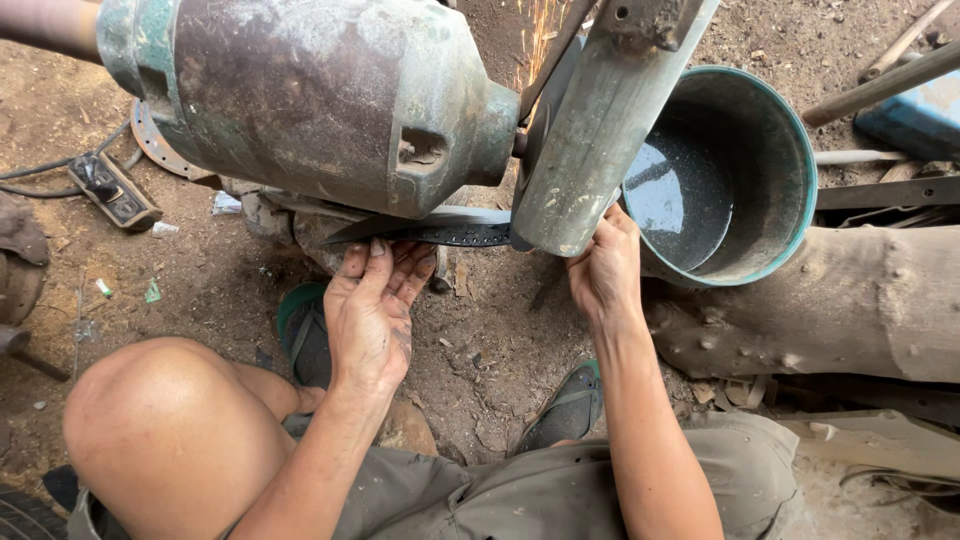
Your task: The person sharpens a curved metal blade using a bench grinder, repeatedly pressing the edge against the spinning wheel to create sparks. The person periodically dips the blade into a bucket of water to cool it before resuming grinding.
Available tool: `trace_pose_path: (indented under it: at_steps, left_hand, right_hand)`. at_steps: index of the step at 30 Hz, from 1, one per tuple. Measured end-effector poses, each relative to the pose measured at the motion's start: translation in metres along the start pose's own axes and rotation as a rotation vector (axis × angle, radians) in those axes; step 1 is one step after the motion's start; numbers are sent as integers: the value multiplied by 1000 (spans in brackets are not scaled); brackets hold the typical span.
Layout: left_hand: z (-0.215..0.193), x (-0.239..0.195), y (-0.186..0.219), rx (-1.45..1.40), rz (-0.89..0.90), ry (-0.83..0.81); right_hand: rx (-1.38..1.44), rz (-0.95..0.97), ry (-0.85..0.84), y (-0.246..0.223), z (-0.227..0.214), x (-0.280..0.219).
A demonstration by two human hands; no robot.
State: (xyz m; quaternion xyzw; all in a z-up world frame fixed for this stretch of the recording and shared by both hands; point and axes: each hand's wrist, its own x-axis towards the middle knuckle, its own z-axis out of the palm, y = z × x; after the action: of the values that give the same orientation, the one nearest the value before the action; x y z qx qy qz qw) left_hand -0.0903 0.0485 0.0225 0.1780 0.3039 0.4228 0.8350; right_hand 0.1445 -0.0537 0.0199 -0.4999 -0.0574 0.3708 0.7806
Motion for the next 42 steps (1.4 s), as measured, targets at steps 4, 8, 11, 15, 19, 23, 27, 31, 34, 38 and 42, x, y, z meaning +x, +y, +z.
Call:
trace_pose_path:
  at_steps: [4, 8, 11, 15, 19, 23, 27, 31, 34, 38, 42]
  left_hand:
    - [0, 2, 2, 0, 6, 19]
    - [-3, 6, 2, -2, 38, 0]
    - [-3, 7, 3, 2, 38, 10]
    - [0, 6, 4, 19, 40, 10]
    - [2, 9, 0, 33, 38, 17]
    - [0, 10, -6, 15, 33, 31]
    - [-5, 11, -3, -3, 46, 1]
    - [-7, 12, 0, -1, 48, 14]
    - [-6, 13, -2, -29, 51, 8]
    - [-4, 15, -4, -3, 26, 49]
    - [-6, 18, -1, -7, 25, 48]
  right_hand:
    - [-15, 19, 38, -2, 11, -3]
    - [-21, 12, 12, -1, 17, -5]
    - [-9, 25, 13, 0, 17, -3]
    - [9, 32, 15, 5, 9, 1]
    - [1, 49, 60, 10, -6, 5]
    - [52, -46, -84, 5, -8, 5]
    - [-48, 26, 57, 5, 5, 0]
    - [-29, 20, 64, 3, 15, -2]
    - [-50, 20, 71, 1, 15, -3]
    - [-66, -27, 16, 0, 13, -6]
    - [-90, -14, 71, 1, 20, -5]
